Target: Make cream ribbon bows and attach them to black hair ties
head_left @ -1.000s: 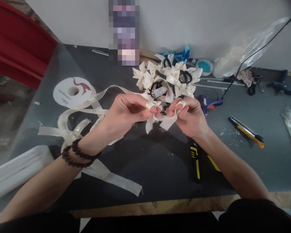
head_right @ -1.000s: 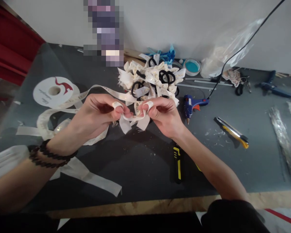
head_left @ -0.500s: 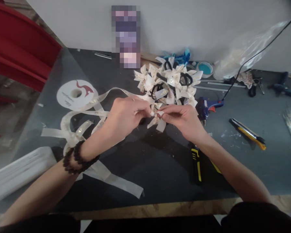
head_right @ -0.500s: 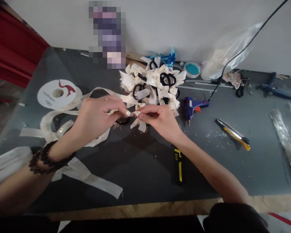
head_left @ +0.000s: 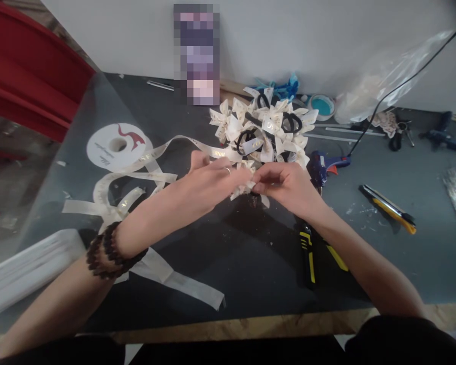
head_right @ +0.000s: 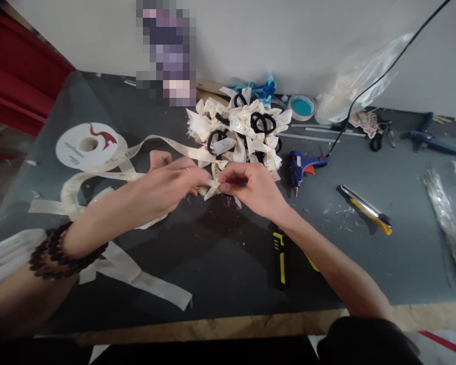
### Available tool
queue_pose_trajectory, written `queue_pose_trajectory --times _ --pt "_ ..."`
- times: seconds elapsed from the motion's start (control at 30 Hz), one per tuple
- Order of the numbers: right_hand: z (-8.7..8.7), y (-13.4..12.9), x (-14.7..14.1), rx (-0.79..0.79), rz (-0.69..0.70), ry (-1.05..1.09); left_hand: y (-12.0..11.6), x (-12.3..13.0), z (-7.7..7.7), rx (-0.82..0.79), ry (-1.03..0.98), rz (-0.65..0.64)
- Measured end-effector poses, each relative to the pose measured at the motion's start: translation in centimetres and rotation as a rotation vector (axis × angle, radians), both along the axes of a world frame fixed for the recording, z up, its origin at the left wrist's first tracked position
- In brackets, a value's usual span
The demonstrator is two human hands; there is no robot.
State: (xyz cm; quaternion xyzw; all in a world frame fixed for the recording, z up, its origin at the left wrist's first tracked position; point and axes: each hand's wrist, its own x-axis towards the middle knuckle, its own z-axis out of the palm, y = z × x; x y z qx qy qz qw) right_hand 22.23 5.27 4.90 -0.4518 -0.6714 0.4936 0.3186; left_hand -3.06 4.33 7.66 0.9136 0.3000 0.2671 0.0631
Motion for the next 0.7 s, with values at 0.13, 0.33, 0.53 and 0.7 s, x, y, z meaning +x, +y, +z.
queue_pose_trajectory --times 0.13,0.33,0.53,0.7 --pt "-0.5 -0.1 -0.3 -0.068 0.004 0.236 1.1 0.0 -0.3 -0.377 -0.207 0.008" --pt "-0.6 -0.2 -0.5 -0.244 0.035 0.663 1.5 0.1 0.9 -0.701 -0.527 -0.152" --pt "-0.6 -1.0 -1.0 -0.208 -0.002 0.833 1.0 0.6 -0.9 -0.911 -0.866 -0.22" --pt "-0.5 -1.9 -1.6 -0.222 0.075 0.939 0.7 1.3 -1.9 -0.928 -1.042 -0.218"
